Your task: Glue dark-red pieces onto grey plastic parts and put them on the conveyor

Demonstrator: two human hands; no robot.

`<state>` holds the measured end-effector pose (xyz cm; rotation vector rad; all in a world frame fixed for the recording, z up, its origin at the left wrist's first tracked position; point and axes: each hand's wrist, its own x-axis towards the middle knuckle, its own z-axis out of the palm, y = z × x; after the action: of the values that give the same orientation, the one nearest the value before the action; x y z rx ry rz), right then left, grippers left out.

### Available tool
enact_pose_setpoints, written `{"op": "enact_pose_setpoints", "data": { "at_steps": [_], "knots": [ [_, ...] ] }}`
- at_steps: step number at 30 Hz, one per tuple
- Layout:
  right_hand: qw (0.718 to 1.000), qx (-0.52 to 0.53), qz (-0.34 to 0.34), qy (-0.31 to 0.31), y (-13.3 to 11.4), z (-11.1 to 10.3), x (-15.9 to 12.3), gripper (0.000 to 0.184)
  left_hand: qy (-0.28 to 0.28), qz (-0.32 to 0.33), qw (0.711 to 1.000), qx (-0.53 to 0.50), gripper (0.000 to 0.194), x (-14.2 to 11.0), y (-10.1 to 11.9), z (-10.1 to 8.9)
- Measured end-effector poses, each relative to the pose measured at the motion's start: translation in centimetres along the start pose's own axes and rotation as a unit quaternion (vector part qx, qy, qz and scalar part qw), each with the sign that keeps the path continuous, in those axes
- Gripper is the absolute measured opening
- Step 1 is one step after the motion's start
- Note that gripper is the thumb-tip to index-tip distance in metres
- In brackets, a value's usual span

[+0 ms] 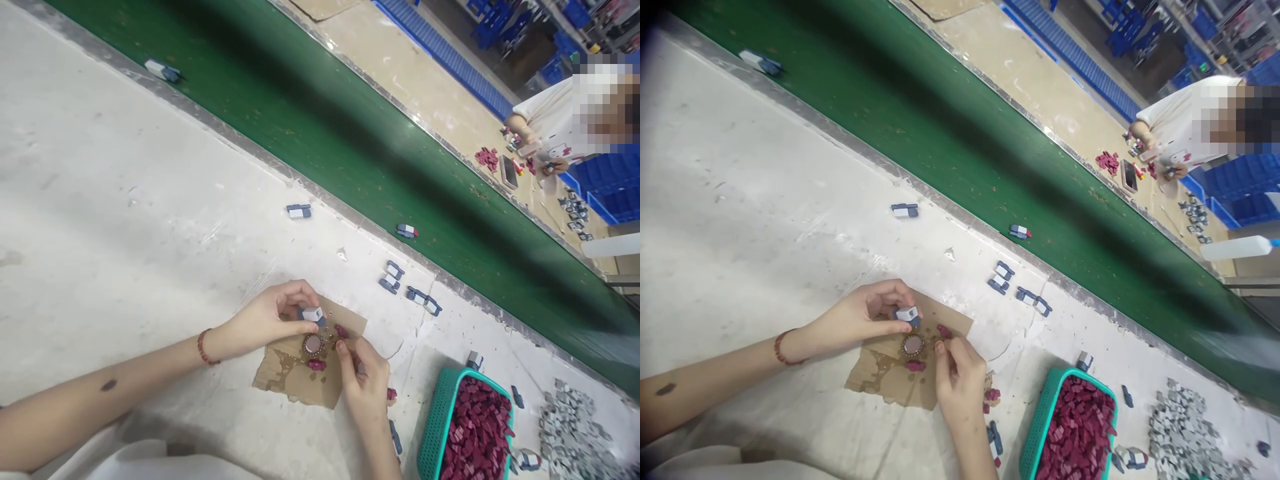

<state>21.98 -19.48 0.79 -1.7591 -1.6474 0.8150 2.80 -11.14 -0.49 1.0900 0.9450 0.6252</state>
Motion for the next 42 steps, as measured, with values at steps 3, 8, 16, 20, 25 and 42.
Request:
{"op": "enact_pose_setpoints", "data": {
  "at_steps": [3, 8, 16, 20, 25, 42],
  "knots": [
    [1.0, 0.013, 0.015, 0.001, 0.2, 0.1, 0.0, 0.031, 0.016, 0.006, 0.999, 0.028, 0.028, -0.2, -0.1, 0.2],
    [0.966, 0.217, 0.129, 0.048, 0.6, 0.1, -0.1, 0.028, -0.029, 0.018, 0.998, 0.06, 0.021, -0.5, -0.2, 0.4],
    [0.898, 0.404, 0.16, 0.072, -0.6, 1.2, 0.2, 0.032, -0.029, 0.219, 0.959, 0.18, 0.017, -0.7, -1.9, 0.5],
    [0.909, 0.393, 0.133, 0.048, -0.8, 1.8, 0.0, 0.027, -0.028, 0.268, 0.94, 0.21, 0.02, -0.7, -2.3, 0.6],
    [0.917, 0.375, 0.131, 0.039, -1.0, 2.4, 0.0, 0.027, -0.046, 0.284, 0.931, 0.224, 0.023, -0.7, -2.2, 0.7],
    [0.994, -0.002, -0.096, -0.06, -0.9, 0.5, 0.7, 0.037, -0.1, 0.245, 0.907, 0.327, 0.035, -1.0, -2.0, 0.6]
  ]
}}
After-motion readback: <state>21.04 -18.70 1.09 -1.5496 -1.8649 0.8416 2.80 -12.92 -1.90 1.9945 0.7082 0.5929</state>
